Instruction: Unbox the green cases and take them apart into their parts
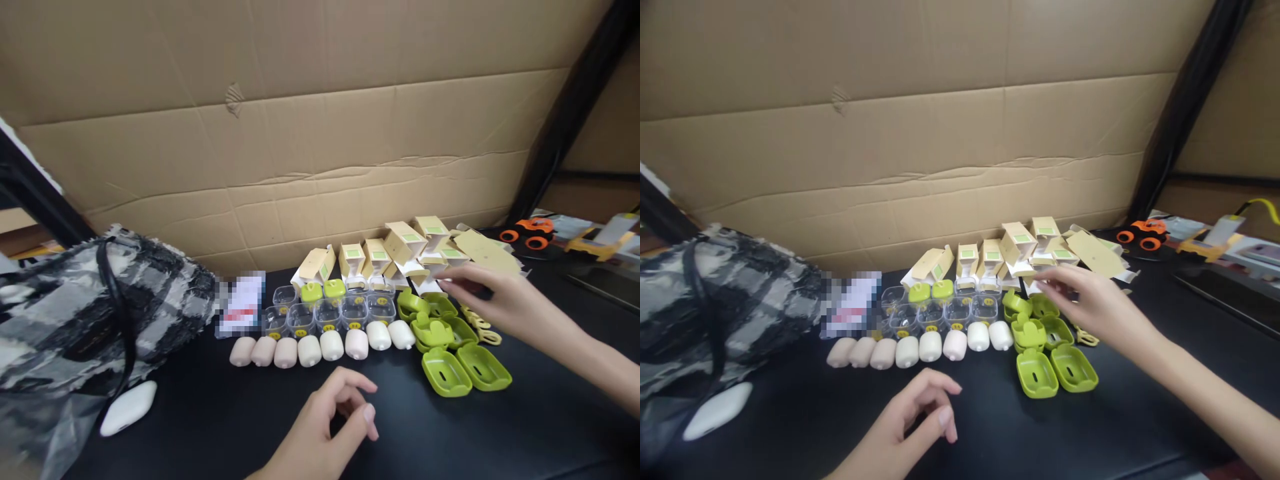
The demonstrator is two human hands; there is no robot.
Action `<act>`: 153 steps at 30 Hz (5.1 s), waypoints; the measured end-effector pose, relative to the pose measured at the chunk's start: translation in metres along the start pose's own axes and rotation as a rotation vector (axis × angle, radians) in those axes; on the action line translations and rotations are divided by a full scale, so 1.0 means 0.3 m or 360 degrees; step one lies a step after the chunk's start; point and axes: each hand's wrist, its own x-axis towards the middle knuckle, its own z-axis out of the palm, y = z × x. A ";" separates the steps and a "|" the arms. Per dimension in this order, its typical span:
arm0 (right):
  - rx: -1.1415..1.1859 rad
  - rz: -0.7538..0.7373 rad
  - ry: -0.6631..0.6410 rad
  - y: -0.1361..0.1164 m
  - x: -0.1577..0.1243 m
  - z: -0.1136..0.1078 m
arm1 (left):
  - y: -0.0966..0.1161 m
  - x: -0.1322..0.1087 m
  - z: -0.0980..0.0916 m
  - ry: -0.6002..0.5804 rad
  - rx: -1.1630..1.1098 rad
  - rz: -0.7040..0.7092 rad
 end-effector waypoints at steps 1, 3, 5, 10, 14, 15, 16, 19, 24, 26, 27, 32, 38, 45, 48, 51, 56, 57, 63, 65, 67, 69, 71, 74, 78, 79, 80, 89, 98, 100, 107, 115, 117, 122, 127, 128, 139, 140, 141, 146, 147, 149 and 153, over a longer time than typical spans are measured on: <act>0.0066 -0.0106 -0.0078 -0.047 0.045 0.013 | 0.000 -0.001 0.000 0.0003 0.0000 0.0005; 0.0156 -0.0298 -0.0289 -0.136 0.144 0.056 | 0.004 -0.004 0.001 0.0014 0.0003 0.0010; 0.0189 -0.0384 -0.0417 -0.203 0.235 0.116 | 0.011 -0.006 0.002 0.0006 0.0019 0.0014; 0.0252 -0.0518 -0.0692 -0.257 0.363 0.260 | 0.023 -0.004 -0.002 -0.0015 0.0064 0.0007; 0.0299 -0.0497 -0.0686 -0.242 0.394 0.303 | 0.022 -0.006 0.004 -0.0030 0.0114 0.0011; 0.0313 -0.0477 -0.0639 -0.240 0.399 0.302 | 0.022 -0.009 0.006 -0.0029 0.0129 0.0022; 0.0331 -0.0457 -0.0581 -0.239 0.402 0.297 | 0.024 -0.013 0.008 -0.0025 0.0149 0.0043; 0.0398 -0.0410 -0.0364 -0.250 0.393 0.255 | 0.033 -0.028 -0.001 0.0055 0.0325 0.0282; 0.0490 -0.0409 -0.0168 -0.318 0.286 0.144 | 0.058 -0.029 -0.060 0.0632 0.0697 0.0912; 0.0524 -0.0425 -0.0227 -0.361 0.215 0.112 | 0.072 -0.013 -0.082 0.0793 0.0577 0.0834; 0.0539 -0.0437 -0.0298 -0.383 0.179 0.101 | 0.081 -0.005 -0.089 0.0760 0.0466 0.0727; 0.0644 -0.0495 -0.0543 -0.435 0.060 0.096 | 0.131 0.028 -0.103 0.0193 0.0156 0.0195; 0.0951 -0.0300 0.0262 -0.325 0.103 0.061 | 0.204 0.137 -0.172 0.0219 0.0550 0.0402; 0.1018 -0.0200 0.0428 -0.254 0.120 0.023 | 0.207 0.398 -0.283 0.0380 0.1000 0.0637; 0.1038 -0.0213 0.0400 -0.257 0.114 0.019 | 0.168 0.450 -0.303 0.0265 0.1118 0.0599; 0.0999 -0.0258 0.0383 -0.260 0.111 0.013 | 0.141 0.462 -0.311 0.0191 0.1189 0.0541; 0.0944 -0.0328 0.0343 -0.266 0.105 0.018 | 0.129 0.462 -0.321 0.0109 0.1222 0.0441; 0.0928 -0.0337 0.0331 -0.268 0.104 0.021 | 0.130 0.461 -0.322 0.0099 0.1209 0.0427; 0.0866 -0.0362 0.0227 -0.280 0.091 0.034 | 0.194 0.377 -0.276 0.0337 0.1012 0.0473; 0.0910 -0.0366 0.0172 -0.285 0.076 0.048 | 0.220 0.312 -0.233 0.0399 0.0875 0.0472; 0.0996 -0.0389 0.0117 -0.296 0.052 0.070 | 0.224 0.238 -0.181 0.0308 0.0698 0.0388; 0.1109 -0.0413 0.0057 -0.312 0.021 0.099 | 0.199 0.168 -0.132 -0.0123 0.0131 0.0067; 0.1222 -0.0415 -0.0021 -0.332 -0.010 0.124 | 0.148 0.113 -0.091 -0.0581 -0.0528 -0.0223; 0.1277 -0.0431 -0.0235 -0.358 -0.040 0.140 | 0.063 0.066 -0.053 -0.0714 -0.1085 -0.0373; 0.1143 -0.0471 -0.0464 -0.375 -0.048 0.130 | 0.000 0.047 -0.028 -0.0488 -0.1331 -0.0224; 0.1102 -0.0461 -0.0502 -0.378 -0.049 0.129 | -0.006 0.045 -0.024 -0.0433 -0.1345 -0.0169; 0.1064 -0.0451 -0.0546 -0.380 -0.050 0.129 | -0.009 0.043 -0.020 -0.0392 -0.1348 -0.0133; 0.0960 -0.0557 -0.0779 -0.397 -0.085 0.151 | 0.013 0.030 -0.008 -0.0348 -0.1078 -0.0280; 0.0872 -0.0786 -0.0768 -0.403 -0.103 0.167 | 0.008 0.016 -0.041 -0.0593 -0.0704 -0.0192; 0.0814 -0.0844 -0.0744 -0.406 -0.108 0.167 | 0.023 0.006 -0.045 -0.0532 -0.0449 -0.0005; 0.0736 -0.0893 -0.0720 -0.414 -0.121 0.153 | 0.058 -0.012 -0.010 -0.0461 -0.0305 0.0199; 0.0912 -0.0756 -0.0737 -0.381 -0.056 0.078 | 0.096 -0.017 -0.102 -0.0723 -0.0313 -0.0216; 0.0932 -0.0669 -0.0449 -0.359 -0.044 0.074 | 0.117 -0.040 -0.139 -0.0604 -0.0134 -0.0211; 0.0947 -0.0525 -0.0164 -0.334 -0.042 0.082 | 0.129 -0.134 -0.245 0.0101 0.0804 0.0031; 0.0958 -0.0602 -0.0243 -0.359 -0.056 0.076 | 0.071 -0.208 -0.337 0.0321 0.1249 0.0037; 0.0955 -0.0618 -0.0242 -0.363 -0.058 0.074 | 0.055 -0.216 -0.346 0.0362 0.1280 0.0002; 0.0923 -0.0571 -0.0244 -0.352 -0.056 0.099 | -0.001 -0.202 -0.306 0.0856 0.1344 0.0292; 0.0923 -0.0557 -0.0248 -0.352 -0.058 0.107 | 0.017 -0.184 -0.275 0.0914 0.1204 0.0326; 0.0925 -0.0552 -0.0250 -0.353 -0.061 0.116 | 0.038 -0.162 -0.237 0.0974 0.0996 0.0345; 0.0897 -0.0581 -0.0329 -0.361 -0.078 0.151 | 0.117 -0.024 -0.044 0.0184 -0.0158 0.0024; 0.0889 -0.0596 -0.0363 -0.361 -0.078 0.152 | 0.119 -0.003 -0.022 0.0152 -0.0336 -0.0014; 0.0888 -0.0619 -0.0450 -0.359 -0.071 0.145 | 0.107 0.021 -0.001 0.0191 -0.0591 -0.0074; 0.0890 -0.0508 -0.0582 -0.346 -0.042 0.128 | 0.060 0.023 -0.014 0.0324 -0.0808 -0.0078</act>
